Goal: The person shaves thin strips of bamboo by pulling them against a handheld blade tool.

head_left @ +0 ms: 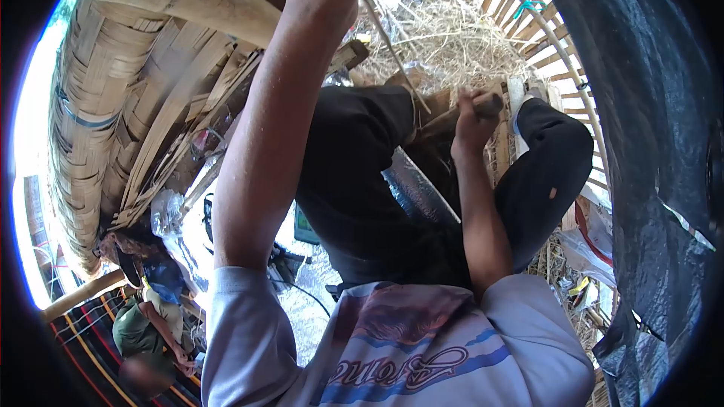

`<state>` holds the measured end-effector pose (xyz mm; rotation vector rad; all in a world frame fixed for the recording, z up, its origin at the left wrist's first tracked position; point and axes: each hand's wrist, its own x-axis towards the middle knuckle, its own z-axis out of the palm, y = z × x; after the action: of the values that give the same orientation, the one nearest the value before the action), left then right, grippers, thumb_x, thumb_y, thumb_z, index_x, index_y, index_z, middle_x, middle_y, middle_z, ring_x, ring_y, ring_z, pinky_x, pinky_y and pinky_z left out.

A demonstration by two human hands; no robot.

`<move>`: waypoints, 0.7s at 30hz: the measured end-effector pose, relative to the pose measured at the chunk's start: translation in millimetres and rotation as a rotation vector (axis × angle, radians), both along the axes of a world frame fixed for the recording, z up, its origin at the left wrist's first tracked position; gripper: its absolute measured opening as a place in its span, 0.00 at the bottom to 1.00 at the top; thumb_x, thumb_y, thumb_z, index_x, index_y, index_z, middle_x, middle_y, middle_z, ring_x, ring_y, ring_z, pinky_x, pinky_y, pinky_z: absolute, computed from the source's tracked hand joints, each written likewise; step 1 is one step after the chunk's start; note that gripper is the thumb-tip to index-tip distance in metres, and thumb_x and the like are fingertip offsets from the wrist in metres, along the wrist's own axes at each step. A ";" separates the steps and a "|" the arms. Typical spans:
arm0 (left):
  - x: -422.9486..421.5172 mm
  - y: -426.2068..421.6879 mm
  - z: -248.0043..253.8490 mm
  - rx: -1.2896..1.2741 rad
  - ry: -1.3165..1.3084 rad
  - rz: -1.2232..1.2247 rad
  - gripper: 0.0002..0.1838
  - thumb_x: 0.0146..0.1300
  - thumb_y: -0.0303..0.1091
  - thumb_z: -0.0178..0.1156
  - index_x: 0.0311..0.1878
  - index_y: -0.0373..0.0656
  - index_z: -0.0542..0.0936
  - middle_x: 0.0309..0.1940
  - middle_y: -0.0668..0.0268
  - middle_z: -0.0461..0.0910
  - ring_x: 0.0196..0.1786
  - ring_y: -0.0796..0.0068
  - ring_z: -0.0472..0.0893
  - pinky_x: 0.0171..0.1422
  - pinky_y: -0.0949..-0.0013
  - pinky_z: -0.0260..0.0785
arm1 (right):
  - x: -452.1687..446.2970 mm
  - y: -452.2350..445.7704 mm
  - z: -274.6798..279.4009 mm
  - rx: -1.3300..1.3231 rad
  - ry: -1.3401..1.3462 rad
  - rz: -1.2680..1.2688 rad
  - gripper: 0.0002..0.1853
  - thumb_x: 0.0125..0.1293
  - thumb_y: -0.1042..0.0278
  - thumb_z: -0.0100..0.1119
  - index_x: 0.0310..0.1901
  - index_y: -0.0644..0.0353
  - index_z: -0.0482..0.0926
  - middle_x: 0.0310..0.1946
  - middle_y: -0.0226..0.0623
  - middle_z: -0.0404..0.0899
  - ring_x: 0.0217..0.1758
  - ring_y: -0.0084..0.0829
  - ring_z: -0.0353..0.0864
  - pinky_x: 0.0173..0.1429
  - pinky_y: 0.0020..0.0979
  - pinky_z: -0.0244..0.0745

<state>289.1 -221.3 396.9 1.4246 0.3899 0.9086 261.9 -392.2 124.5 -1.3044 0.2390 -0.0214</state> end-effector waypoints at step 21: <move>9.3 -6.6 -2.9 0.053 -0.056 -0.106 0.21 0.74 0.47 0.44 0.23 0.50 0.63 0.15 0.78 0.58 0.17 0.86 0.56 0.20 0.75 0.48 | 31.5 -31.0 6.7 0.180 0.081 0.002 0.13 0.54 0.78 0.68 0.33 0.53 0.71 0.28 0.27 0.73 0.33 0.22 0.73 0.42 0.28 0.68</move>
<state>298.4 -227.9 394.0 1.4514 0.2470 0.8759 293.4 -423.1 131.2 -1.1278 0.3017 0.0540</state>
